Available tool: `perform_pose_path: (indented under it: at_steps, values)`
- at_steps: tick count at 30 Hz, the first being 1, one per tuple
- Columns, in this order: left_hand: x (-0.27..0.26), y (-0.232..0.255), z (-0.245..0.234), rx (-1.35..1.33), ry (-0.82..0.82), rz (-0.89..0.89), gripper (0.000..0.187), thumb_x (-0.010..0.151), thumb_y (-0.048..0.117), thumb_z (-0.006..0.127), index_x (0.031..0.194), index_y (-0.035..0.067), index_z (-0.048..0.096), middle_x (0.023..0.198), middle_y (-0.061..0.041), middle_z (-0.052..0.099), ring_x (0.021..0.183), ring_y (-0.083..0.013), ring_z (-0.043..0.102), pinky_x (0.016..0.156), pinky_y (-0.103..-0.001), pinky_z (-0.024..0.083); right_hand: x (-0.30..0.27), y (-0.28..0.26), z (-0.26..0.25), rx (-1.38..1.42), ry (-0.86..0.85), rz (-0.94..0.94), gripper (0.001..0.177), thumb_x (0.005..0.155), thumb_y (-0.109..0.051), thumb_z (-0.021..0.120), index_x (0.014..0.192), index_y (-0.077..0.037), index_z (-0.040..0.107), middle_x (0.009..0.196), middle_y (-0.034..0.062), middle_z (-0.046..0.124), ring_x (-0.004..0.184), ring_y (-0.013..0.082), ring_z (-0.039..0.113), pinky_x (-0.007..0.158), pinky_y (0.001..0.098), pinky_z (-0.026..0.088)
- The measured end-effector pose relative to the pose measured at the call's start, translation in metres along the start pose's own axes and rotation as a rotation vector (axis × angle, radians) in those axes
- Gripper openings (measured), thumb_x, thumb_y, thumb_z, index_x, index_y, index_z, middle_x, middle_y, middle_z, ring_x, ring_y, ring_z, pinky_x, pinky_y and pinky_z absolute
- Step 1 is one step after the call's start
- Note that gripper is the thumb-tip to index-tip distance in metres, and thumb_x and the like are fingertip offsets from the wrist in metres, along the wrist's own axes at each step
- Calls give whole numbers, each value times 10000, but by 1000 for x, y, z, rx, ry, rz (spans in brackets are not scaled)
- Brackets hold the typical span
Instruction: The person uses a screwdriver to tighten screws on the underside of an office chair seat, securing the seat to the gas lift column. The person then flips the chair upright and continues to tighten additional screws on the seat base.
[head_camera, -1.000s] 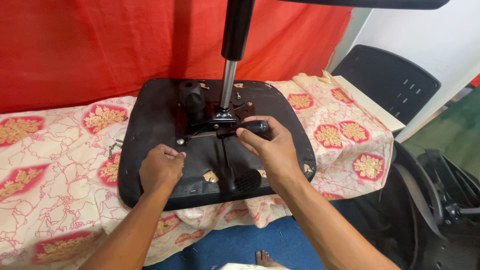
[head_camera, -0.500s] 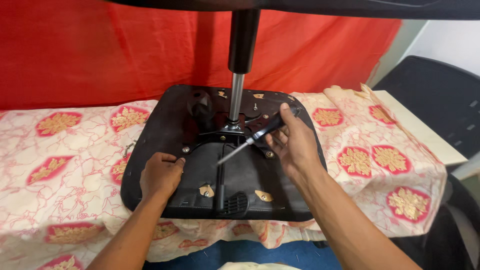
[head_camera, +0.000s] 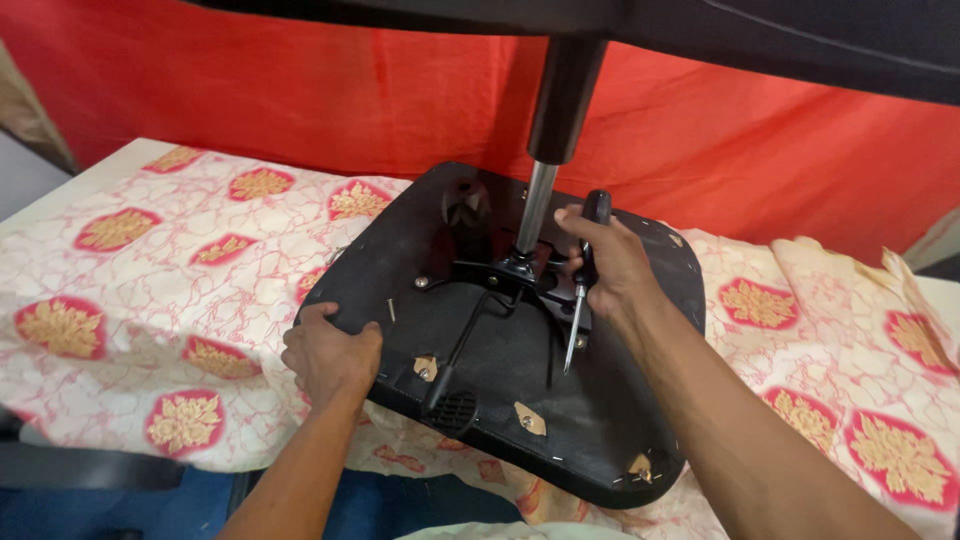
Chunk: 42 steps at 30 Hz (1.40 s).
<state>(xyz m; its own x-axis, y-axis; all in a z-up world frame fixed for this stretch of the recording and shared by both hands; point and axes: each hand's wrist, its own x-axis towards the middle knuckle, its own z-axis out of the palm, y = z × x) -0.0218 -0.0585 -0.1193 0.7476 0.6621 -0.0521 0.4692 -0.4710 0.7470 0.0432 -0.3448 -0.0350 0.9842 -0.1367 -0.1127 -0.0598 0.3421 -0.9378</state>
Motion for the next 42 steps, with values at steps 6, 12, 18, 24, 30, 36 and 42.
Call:
perform_pose_path:
  at_steps: [6,12,18,24,30,36,42]
  values:
    - [-23,-3,1,-173,-42,-413,994,718,201,875,1512,120,284,1469,-226,343,1325,-415,418,987,-506,497,38,1,9,-57,-175,29,244,821,-81,810,935,-84,594,719,-18,535,551,60,476,422,206,361]
    - [-22,-29,18,-591,-302,-557,683,835,254,751,1350,-107,484,1248,-270,641,992,-364,684,853,-490,589,58,5,9,-95,-231,16,233,835,-153,823,957,-78,640,689,-9,538,519,65,433,413,214,353]
    - [-12,-33,28,-719,-456,-681,501,900,288,715,1271,-31,607,1199,-196,693,1022,-353,683,937,-540,531,53,0,15,-52,-258,33,271,838,-247,826,958,-73,656,754,-23,607,537,34,452,429,189,341]
    - [-8,-37,24,-782,-488,-666,485,906,252,710,1303,0,589,1226,-178,675,1052,-339,672,955,-558,532,49,-13,28,-206,-180,-26,318,824,-288,848,936,-102,617,763,6,609,505,32,413,419,196,302]
    - [1,-41,25,-764,-485,-620,477,943,279,678,1309,-9,574,1244,-193,661,1068,-351,671,918,-549,557,54,-16,37,-276,-141,-148,280,746,-83,842,823,-107,574,691,5,610,463,40,387,403,234,265]
    - [15,-48,19,-746,-507,-574,449,946,293,666,1301,28,590,1243,-149,666,1059,-321,666,900,-563,541,52,-13,46,-297,-61,-189,223,707,3,780,795,-95,600,666,25,642,457,57,431,409,238,268]
    - [38,-56,8,-607,-498,-473,423,968,314,681,1253,12,600,1191,-136,616,1011,-307,647,858,-577,579,38,-17,55,-342,16,-201,226,700,24,780,760,-90,593,659,20,598,459,59,412,416,244,281]
